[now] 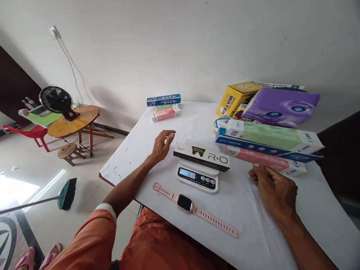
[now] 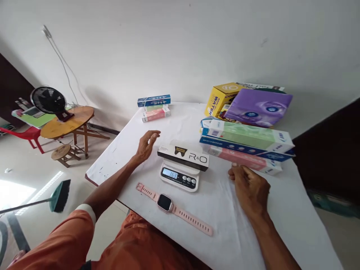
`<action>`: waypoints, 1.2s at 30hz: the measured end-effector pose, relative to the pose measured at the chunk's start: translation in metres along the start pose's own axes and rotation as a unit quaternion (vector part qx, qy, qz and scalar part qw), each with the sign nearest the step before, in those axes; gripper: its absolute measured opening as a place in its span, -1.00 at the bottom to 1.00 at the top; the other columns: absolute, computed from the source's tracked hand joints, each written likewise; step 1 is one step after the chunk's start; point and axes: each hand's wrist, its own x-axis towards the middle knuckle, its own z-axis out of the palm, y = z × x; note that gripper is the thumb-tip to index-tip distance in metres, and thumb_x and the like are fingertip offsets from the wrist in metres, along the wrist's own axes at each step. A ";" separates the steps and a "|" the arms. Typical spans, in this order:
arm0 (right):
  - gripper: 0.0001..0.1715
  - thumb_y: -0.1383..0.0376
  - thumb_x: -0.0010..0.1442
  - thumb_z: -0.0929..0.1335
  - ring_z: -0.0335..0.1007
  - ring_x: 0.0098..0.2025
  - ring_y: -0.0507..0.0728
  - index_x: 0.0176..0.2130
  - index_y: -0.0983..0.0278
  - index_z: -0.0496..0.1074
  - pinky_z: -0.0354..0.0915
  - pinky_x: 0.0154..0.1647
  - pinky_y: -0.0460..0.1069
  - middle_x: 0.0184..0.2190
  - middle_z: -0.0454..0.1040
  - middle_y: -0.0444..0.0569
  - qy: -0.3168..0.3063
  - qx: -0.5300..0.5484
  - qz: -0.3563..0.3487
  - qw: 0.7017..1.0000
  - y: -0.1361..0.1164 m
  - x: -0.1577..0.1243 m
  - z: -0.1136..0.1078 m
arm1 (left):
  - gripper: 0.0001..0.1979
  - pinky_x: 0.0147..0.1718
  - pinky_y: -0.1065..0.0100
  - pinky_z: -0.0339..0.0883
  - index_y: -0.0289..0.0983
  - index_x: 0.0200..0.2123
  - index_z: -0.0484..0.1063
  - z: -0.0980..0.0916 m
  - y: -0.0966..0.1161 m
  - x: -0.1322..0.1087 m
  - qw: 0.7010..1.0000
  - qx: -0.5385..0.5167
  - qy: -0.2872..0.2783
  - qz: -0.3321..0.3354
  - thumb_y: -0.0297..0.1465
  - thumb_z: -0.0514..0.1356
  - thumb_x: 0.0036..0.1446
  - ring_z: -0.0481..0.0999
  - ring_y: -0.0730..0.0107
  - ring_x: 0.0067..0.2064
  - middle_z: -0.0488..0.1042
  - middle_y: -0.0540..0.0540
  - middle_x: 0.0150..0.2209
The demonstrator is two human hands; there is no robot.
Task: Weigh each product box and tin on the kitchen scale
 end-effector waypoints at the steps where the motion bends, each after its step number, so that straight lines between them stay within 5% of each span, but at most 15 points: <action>1: -0.55 -0.06 0.19 0.32 0.45 -0.44 0.25 -0.56 0.14 0.43 0.33 -0.31 0.16 -0.57 0.48 0.02 0.001 0.000 -0.001 1.000 0.001 -0.001 0.001 | -0.38 0.00 0.16 0.43 -0.23 -0.04 0.54 0.000 -0.001 0.000 1.000 -0.003 0.002 -0.004 0.12 -0.09 0.42 0.58 0.18 0.00 0.60 -0.22 -0.06; 9: -0.47 -0.09 0.27 0.30 0.35 -0.47 0.10 -0.54 0.20 0.38 0.27 -0.35 0.02 -0.57 0.42 -0.10 -0.005 0.007 -0.046 0.999 -0.002 -0.003 -0.001 | -0.43 -0.01 0.20 0.43 -0.22 -0.04 0.55 0.002 -0.001 0.003 1.000 -0.022 0.006 -0.014 0.07 -0.06 0.44 0.60 0.22 -0.03 0.60 -0.19 -0.07; 14: -0.58 -0.03 0.26 0.38 0.36 -0.42 0.10 -0.46 0.20 0.41 0.29 -0.33 0.01 -0.48 0.48 -0.12 -0.024 0.001 -0.127 0.992 -0.030 -0.008 -0.007 | -0.43 -0.02 0.18 0.42 -0.25 -0.07 0.55 0.003 -0.005 0.004 0.997 -0.056 0.027 -0.051 0.06 -0.05 0.43 0.61 0.20 -0.07 0.62 -0.18 -0.15; 19: -0.75 0.08 0.26 0.45 0.46 -0.03 0.27 -0.16 0.17 0.51 0.35 -0.01 0.16 -0.14 0.60 0.02 -0.084 -0.099 -0.295 0.947 -0.078 -0.012 0.005 | -0.43 -0.04 0.19 0.44 -0.26 -0.08 0.54 0.001 0.001 0.006 0.995 -0.069 0.022 -0.070 0.06 -0.04 0.42 0.62 0.21 -0.09 0.63 -0.18 -0.14; 21: -0.54 0.10 0.23 0.50 0.38 0.15 0.34 0.06 0.21 0.48 0.27 0.15 0.24 0.08 0.55 0.12 -0.125 -0.165 -0.338 0.918 -0.094 -0.013 0.020 | -0.44 -0.03 0.19 0.44 -0.26 -0.07 0.55 0.000 0.004 0.006 0.996 -0.060 0.019 -0.067 0.05 -0.04 0.42 0.61 0.21 -0.09 0.63 -0.17 -0.16; 24: -0.29 0.07 0.20 0.53 0.25 0.29 0.41 0.23 0.25 0.38 0.20 0.18 0.30 0.23 0.45 0.21 -0.188 -0.257 -0.339 0.885 -0.110 -0.012 0.044 | -0.44 -0.03 0.19 0.44 -0.26 -0.07 0.55 -0.002 0.008 0.006 0.997 -0.049 0.018 -0.063 0.05 -0.04 0.42 0.61 0.21 -0.09 0.63 -0.16 -0.18; 29: -0.56 0.15 0.32 0.46 0.33 0.17 0.38 0.11 0.27 0.46 0.17 0.10 0.26 0.05 0.56 0.17 -0.260 -0.332 -0.306 0.854 -0.121 -0.006 0.066 | -0.45 -0.05 0.19 0.45 -0.25 -0.09 0.56 -0.005 0.011 0.007 0.997 -0.047 0.026 -0.055 0.04 -0.05 0.43 0.61 0.22 -0.11 0.64 -0.16 -0.18; 36: -0.61 0.21 0.24 0.51 0.40 0.10 0.33 0.03 0.26 0.51 0.20 0.06 0.18 -0.02 0.59 0.09 -0.237 -0.287 -0.301 0.878 -0.114 0.000 0.041 | -0.47 -0.04 0.21 0.44 -0.24 -0.10 0.58 -0.006 0.011 0.007 0.998 -0.036 0.028 -0.047 0.01 -0.03 0.44 0.62 0.23 -0.11 0.64 -0.14 -0.20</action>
